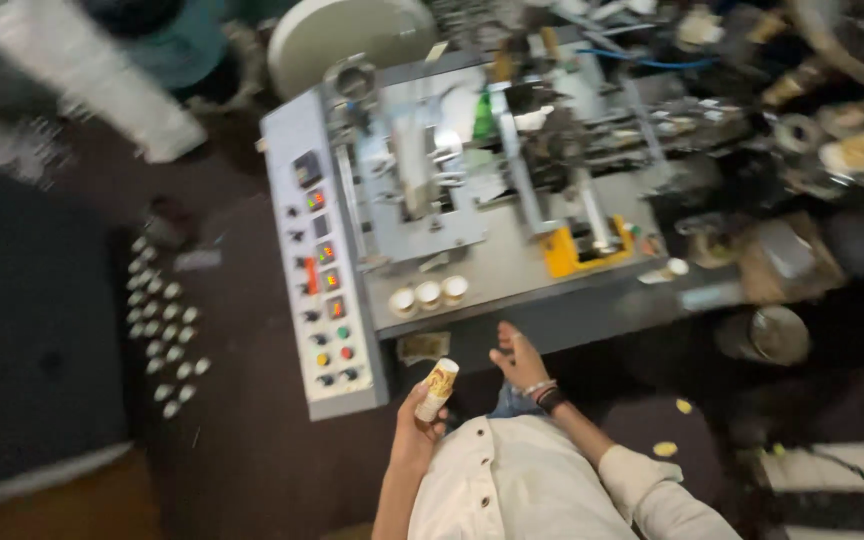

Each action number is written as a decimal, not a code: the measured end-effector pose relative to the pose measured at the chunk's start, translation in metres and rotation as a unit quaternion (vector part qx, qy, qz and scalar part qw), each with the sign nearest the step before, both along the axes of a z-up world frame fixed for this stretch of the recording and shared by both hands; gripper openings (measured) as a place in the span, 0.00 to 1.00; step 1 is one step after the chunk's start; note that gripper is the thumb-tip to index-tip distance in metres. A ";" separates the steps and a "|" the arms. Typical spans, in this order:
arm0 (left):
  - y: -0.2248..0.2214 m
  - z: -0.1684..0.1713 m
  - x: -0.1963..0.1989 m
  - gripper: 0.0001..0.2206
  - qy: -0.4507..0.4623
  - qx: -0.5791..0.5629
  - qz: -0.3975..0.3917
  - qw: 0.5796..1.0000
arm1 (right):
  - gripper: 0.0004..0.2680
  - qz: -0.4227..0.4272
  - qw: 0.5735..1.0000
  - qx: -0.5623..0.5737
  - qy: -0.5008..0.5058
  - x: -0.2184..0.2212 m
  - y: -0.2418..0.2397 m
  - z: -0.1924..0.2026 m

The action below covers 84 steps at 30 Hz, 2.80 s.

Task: Pack manufactured paper cups into plastic bags at a production machine.

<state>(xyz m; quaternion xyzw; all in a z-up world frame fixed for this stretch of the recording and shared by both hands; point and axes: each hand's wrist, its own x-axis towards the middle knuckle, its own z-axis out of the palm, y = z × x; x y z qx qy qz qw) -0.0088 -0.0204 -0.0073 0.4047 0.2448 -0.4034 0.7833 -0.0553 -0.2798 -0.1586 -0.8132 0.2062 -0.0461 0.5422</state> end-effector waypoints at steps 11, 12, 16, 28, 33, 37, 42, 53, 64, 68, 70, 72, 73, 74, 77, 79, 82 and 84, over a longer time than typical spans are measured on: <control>-0.064 0.000 0.031 0.19 -0.079 0.038 -0.114 0.990 | 0.18 -0.332 0.943 0.015 0.029 -0.148 -0.249 -0.105; -0.070 -0.002 0.030 0.18 -0.084 0.040 -0.103 0.990 | 0.19 -0.370 0.928 0.043 -0.014 -0.152 -0.279 -0.107; -0.102 -0.004 0.015 0.17 -0.097 0.042 -0.070 0.992 | 0.22 -0.390 0.914 -0.105 0.032 -0.134 -0.389 -0.099; -0.184 0.022 -0.076 0.19 -0.042 0.084 0.072 0.993 | 0.41 -0.307 0.887 -0.343 0.032 -0.035 -0.537 -0.088; -0.194 0.032 -0.061 0.17 -0.039 0.105 0.167 0.980 | 0.41 -0.383 0.865 -0.254 0.201 -0.028 -0.527 -0.054; -0.212 0.023 -0.060 0.16 -0.029 0.149 0.150 0.977 | 0.44 -0.354 0.888 -0.251 0.150 -0.045 -0.530 -0.069; -0.236 0.034 -0.056 0.16 -0.037 0.092 0.076 0.992 | 0.45 -0.386 0.886 -0.248 -0.066 -0.082 -0.556 -0.080; -0.251 0.017 -0.039 0.17 -0.059 0.111 0.048 0.991 | 0.34 -0.226 0.960 -0.008 -0.167 -0.086 -0.714 0.083; -0.257 0.014 -0.051 0.18 -0.061 0.075 0.086 0.992 | 0.23 -0.082 0.970 -0.181 -0.143 -0.108 -0.723 0.288; -0.273 0.047 -0.042 0.21 -0.095 0.097 0.051 0.989 | 0.13 -0.079 0.962 -0.190 -0.177 -0.121 -0.788 0.285; -0.278 0.061 -0.036 0.22 -0.118 0.092 0.035 0.988 | 0.13 -0.084 0.968 -0.135 -0.194 -0.134 -0.741 0.300; -0.284 0.077 -0.029 0.21 -0.183 0.089 0.013 0.979 | 0.20 -0.136 0.888 -0.396 -0.189 -0.094 -0.571 0.425; -0.289 0.087 -0.025 0.21 -0.184 0.090 0.021 0.979 | 0.20 -0.129 0.889 -0.395 -0.193 -0.086 -0.540 0.413; -0.293 0.097 -0.021 0.20 -0.203 0.105 0.012 0.973 | 0.16 -0.082 0.924 -0.338 -0.161 -0.079 -0.508 0.401; -0.295 0.118 -0.017 0.19 -0.264 0.127 0.013 0.956 | 0.19 0.028 0.956 -0.290 -0.041 -0.068 -0.428 0.324; -0.295 0.132 -0.015 0.18 -0.305 0.138 0.021 0.942 | 0.25 0.089 0.948 -0.302 0.045 -0.069 -0.387 0.267; -0.298 0.150 -0.010 0.18 -0.335 0.196 -0.010 0.922 | 0.21 0.192 0.963 -0.174 -0.078 -0.074 -0.341 0.218; -0.297 0.155 -0.010 0.17 -0.443 0.253 -0.096 0.855 | 0.22 0.248 0.960 -0.123 -0.048 -0.074 -0.321 0.219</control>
